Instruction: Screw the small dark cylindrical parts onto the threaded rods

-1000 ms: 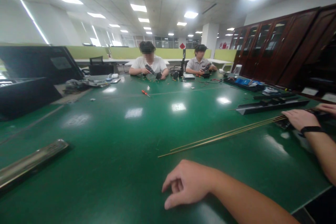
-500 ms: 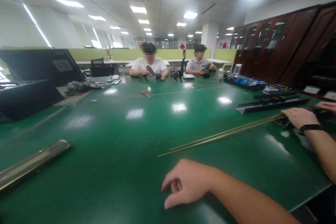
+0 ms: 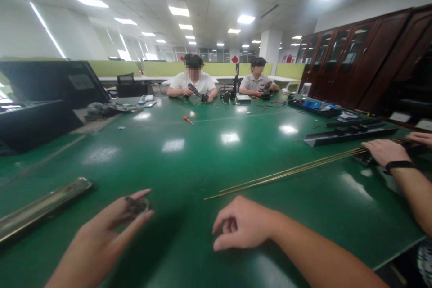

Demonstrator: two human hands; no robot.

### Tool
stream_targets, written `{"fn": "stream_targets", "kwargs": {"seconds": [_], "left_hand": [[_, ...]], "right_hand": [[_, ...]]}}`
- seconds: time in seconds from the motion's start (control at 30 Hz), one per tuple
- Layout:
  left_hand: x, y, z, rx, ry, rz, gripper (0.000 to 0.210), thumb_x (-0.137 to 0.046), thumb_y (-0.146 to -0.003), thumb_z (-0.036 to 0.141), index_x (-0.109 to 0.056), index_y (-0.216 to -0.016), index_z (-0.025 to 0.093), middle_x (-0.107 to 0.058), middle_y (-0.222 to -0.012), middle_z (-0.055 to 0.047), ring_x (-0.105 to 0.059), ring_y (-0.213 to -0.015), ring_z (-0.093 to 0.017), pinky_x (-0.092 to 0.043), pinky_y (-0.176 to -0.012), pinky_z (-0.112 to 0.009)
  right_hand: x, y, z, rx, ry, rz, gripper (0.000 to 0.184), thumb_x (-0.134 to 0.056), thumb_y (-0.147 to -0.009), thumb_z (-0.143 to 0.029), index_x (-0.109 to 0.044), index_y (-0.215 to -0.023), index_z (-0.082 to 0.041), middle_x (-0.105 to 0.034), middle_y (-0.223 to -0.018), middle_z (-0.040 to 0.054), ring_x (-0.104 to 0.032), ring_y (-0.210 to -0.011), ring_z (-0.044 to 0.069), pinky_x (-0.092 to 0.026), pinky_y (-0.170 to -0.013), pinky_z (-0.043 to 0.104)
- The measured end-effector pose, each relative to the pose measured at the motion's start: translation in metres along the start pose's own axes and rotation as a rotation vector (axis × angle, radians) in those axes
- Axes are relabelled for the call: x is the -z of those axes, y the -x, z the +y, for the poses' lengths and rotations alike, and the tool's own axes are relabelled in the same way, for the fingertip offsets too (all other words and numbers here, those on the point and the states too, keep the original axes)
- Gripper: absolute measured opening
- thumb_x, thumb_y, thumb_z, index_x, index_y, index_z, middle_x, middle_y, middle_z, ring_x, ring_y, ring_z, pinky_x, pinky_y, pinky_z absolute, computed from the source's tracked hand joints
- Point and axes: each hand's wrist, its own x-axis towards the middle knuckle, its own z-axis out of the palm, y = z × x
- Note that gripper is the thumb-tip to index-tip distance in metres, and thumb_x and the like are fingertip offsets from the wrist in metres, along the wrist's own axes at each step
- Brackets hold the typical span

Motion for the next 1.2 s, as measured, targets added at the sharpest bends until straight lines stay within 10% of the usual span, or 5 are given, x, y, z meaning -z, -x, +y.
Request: {"fn": "stream_targets", "kwargs": {"seconds": [0.23,0.4,0.7,1.2], "left_hand": [[-0.030,0.008,0.097,-0.409,0.127,-0.494,0.029,-0.056,-0.096,0.033,-0.068,-0.122,0.033,-0.072,-0.108,-0.001,-0.070,-0.094,-0.013,-0.056,-0.084,-0.018],[-0.047,0.023,0.105,-0.472,0.130,-0.681,0.028,-0.055,-0.087,0.018,-0.070,-0.109,0.030,-0.068,-0.092,-0.001,-0.067,-0.084,-0.016,-0.053,-0.072,-0.022],[-0.061,0.033,0.075,-0.377,0.285,-0.368,0.039,-0.064,-0.079,0.018,-0.061,-0.116,0.032,-0.069,-0.098,0.003,-0.067,-0.087,-0.013,-0.051,-0.078,-0.021],[-0.063,0.036,0.084,-0.438,0.397,-0.396,0.032,-0.066,-0.084,0.015,-0.064,-0.111,0.033,-0.069,-0.099,0.005,-0.066,-0.087,-0.010,-0.050,-0.075,-0.020]], "right_hand": [[0.010,-0.003,0.015,0.150,-0.269,0.230,0.071,-0.030,-0.101,-0.067,-0.068,-0.080,-0.010,-0.061,-0.061,0.0038,-0.054,-0.051,0.012,-0.043,-0.051,0.022],[0.009,-0.003,0.024,0.132,-0.231,0.254,0.070,-0.031,-0.103,-0.064,-0.068,-0.077,-0.011,-0.061,-0.061,0.0038,-0.054,-0.051,0.012,-0.042,-0.052,0.023],[0.010,0.003,0.004,0.123,0.012,0.183,0.047,-0.042,-0.104,-0.045,-0.072,-0.087,-0.013,-0.064,-0.064,0.0004,-0.056,-0.057,0.011,-0.040,-0.060,0.021],[0.002,0.008,-0.004,0.220,0.170,-0.002,0.045,-0.042,-0.102,-0.048,-0.074,-0.099,-0.016,-0.070,-0.079,0.0047,-0.062,-0.071,0.015,-0.043,-0.070,0.025]]}}
